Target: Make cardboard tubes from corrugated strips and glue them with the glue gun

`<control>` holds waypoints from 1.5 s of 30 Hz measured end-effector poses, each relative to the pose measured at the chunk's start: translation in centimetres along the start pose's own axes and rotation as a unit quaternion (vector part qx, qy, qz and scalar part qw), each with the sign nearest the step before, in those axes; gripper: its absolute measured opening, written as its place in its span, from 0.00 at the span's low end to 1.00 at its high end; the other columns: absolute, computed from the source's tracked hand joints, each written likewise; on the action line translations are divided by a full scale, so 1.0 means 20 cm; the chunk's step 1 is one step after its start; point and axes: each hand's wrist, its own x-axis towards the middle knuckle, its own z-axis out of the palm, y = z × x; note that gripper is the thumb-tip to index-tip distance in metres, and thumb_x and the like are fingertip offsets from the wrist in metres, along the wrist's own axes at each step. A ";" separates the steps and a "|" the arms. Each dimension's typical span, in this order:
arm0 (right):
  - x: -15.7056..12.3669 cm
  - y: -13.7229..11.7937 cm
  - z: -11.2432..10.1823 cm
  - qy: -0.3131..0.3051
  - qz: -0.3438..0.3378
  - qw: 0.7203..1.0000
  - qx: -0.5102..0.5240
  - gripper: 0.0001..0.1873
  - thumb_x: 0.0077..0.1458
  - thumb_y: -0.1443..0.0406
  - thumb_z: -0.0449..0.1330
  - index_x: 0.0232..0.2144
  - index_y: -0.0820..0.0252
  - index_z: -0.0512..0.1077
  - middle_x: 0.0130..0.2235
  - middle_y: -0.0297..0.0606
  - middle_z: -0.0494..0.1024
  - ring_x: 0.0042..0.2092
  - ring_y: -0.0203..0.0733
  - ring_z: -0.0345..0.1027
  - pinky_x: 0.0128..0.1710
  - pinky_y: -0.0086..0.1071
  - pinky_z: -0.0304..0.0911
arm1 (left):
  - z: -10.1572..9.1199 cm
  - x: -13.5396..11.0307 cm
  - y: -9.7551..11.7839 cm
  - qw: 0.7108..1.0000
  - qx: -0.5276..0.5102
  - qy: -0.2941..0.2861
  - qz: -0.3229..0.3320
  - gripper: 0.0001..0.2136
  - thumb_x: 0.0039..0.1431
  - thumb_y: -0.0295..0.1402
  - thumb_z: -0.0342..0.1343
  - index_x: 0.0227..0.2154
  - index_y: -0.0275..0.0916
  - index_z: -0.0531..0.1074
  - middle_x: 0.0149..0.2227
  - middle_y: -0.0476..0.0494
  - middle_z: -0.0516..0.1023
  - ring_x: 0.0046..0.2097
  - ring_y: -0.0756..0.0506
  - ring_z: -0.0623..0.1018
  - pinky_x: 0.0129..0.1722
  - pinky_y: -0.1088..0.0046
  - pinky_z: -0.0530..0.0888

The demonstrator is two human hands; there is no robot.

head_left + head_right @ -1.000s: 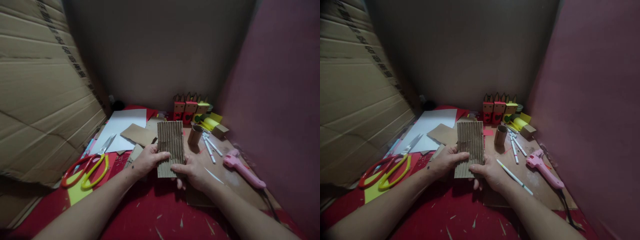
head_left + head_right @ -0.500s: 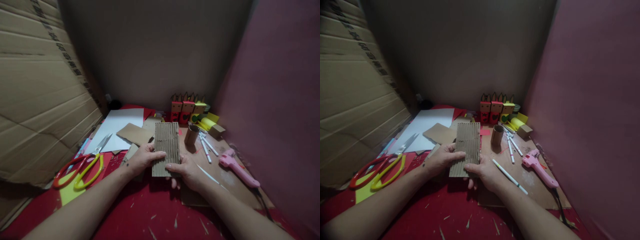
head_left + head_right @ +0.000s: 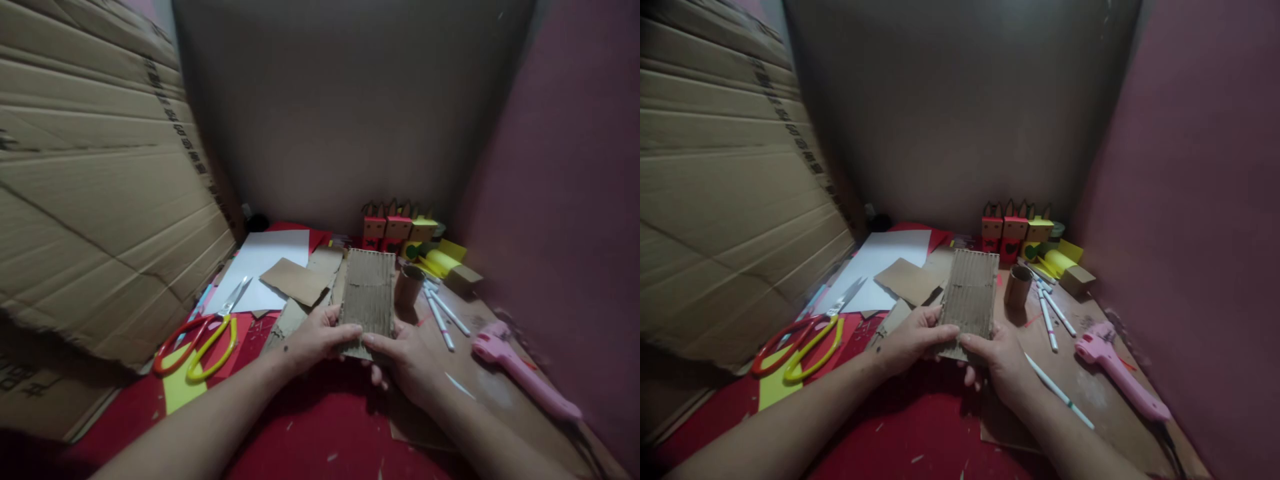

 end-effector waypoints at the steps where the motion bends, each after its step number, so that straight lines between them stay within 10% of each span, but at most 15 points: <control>1: 0.00 0.00 0.00 0.014 0.000 1.000 -0.004 0.14 0.45 0.60 0.61 0.30 0.65 0.66 0.18 0.34 0.73 0.13 0.32 0.62 0.08 0.20 0.53 | 0.00 0.00 0.00 1.000 0.004 -0.001 0.005 0.07 0.50 0.33 0.58 0.27 0.34 0.69 0.19 0.51 0.71 0.18 0.55 0.68 0.16 0.82 0.61; 17: 0.01 0.00 0.02 0.063 0.006 0.997 -0.043 0.16 0.46 0.54 0.60 0.26 0.62 0.64 0.09 0.23 0.59 0.10 0.25 0.44 0.08 0.19 0.39 | 0.00 0.00 0.00 0.998 -0.046 0.028 -0.045 0.10 0.50 0.38 0.58 0.31 0.36 0.69 0.23 0.51 0.69 0.19 0.57 0.65 0.16 0.86 0.61; 24: 0.03 0.02 0.00 0.041 0.009 0.997 0.058 0.16 0.50 0.54 0.58 0.26 0.62 0.65 0.11 0.28 0.66 0.10 0.28 0.53 0.08 0.19 0.47 | -0.01 0.01 0.01 0.998 -0.037 0.030 -0.034 0.09 0.53 0.37 0.56 0.31 0.35 0.70 0.19 0.53 0.67 0.16 0.58 0.59 0.13 0.85 0.53; 29: 0.06 0.02 -0.07 -0.056 0.101 0.966 0.233 0.15 0.49 0.59 0.57 0.17 0.62 0.64 0.07 0.26 0.61 0.08 0.28 0.50 0.07 0.20 0.46 | -0.05 0.00 0.06 0.978 0.093 0.163 0.089 0.17 0.57 0.33 0.50 0.50 0.41 0.64 0.19 0.53 0.70 0.18 0.54 0.66 0.18 0.82 0.63; 33: 0.06 0.01 -0.12 -0.117 0.136 0.951 0.252 0.26 0.52 0.58 0.53 0.08 0.59 0.56 0.05 0.27 0.54 0.07 0.28 0.46 0.06 0.22 0.45 | -0.02 -0.03 0.09 0.971 0.184 0.074 0.131 0.18 0.50 0.27 0.57 0.46 0.42 0.71 0.30 0.47 0.77 0.30 0.50 0.74 0.32 0.78 0.70; 39: 0.04 -0.01 -0.10 -0.167 0.079 0.945 0.268 0.28 0.57 0.48 0.44 0.35 0.65 0.71 0.13 0.29 0.67 0.10 0.32 0.56 0.08 0.24 0.49 | -0.10 -0.02 0.18 0.943 -0.161 0.208 0.205 0.06 0.52 0.34 0.58 0.30 0.37 0.72 0.29 0.42 0.80 0.30 0.47 0.78 0.24 0.77 0.71; 45: 0.03 0.02 -0.07 -0.154 0.078 0.956 0.237 0.23 0.59 0.52 0.46 0.43 0.64 0.68 0.15 0.30 0.68 0.11 0.32 0.58 0.08 0.22 0.49 | -0.19 0.00 0.24 0.898 -0.308 0.295 0.112 0.14 0.59 0.38 0.50 0.21 0.35 0.67 0.23 0.42 0.79 0.20 0.51 0.76 0.15 0.80 0.66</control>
